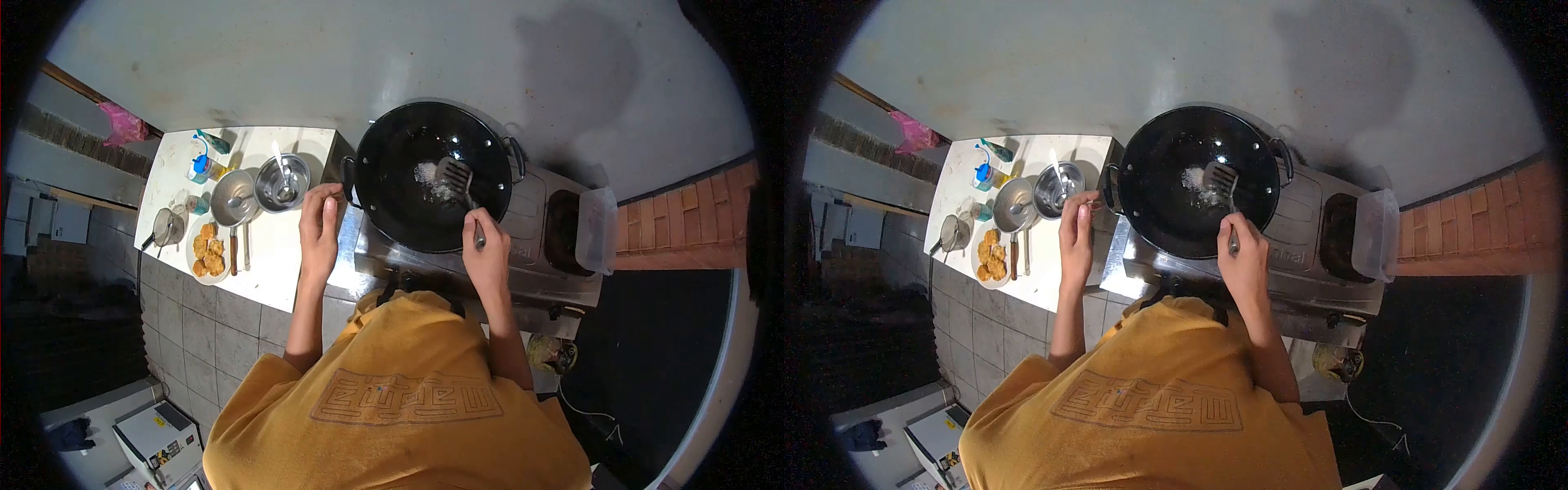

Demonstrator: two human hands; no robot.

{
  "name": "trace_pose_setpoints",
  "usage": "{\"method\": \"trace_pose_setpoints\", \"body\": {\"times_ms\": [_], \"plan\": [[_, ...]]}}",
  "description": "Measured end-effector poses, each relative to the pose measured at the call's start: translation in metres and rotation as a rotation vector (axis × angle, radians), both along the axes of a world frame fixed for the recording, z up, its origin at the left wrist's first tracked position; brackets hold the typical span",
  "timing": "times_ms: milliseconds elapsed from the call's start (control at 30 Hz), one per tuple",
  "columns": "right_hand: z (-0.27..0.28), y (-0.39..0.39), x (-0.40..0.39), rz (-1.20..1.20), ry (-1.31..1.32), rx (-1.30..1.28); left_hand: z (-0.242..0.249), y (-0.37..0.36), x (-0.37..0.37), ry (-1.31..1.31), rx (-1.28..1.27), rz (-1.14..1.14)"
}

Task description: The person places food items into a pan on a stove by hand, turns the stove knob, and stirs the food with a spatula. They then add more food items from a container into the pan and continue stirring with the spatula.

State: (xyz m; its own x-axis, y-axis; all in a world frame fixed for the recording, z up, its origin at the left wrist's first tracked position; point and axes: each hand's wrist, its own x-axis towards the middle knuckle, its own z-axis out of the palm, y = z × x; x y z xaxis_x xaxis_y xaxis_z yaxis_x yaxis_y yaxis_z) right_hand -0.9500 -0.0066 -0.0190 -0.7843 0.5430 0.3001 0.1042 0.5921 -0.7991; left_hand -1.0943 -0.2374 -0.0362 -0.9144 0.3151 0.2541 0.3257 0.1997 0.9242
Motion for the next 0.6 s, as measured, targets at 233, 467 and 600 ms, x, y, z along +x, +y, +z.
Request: {"method": "trace_pose_setpoints", "body": {"times_ms": [233,467,600], "plan": [[0.004,0.003,0.000,-0.071,-0.057,-0.011,0.001,0.003,0.002,-0.004,0.002,-0.002],[-0.004,0.017,-0.006,-0.075,-0.190,-0.241,0.006,0.005,0.002,-0.013,-0.001,-0.005],[-0.006,0.018,-0.009,-0.085,-0.126,-0.120,0.009,0.006,0.004,-0.043,0.041,0.011]]}}
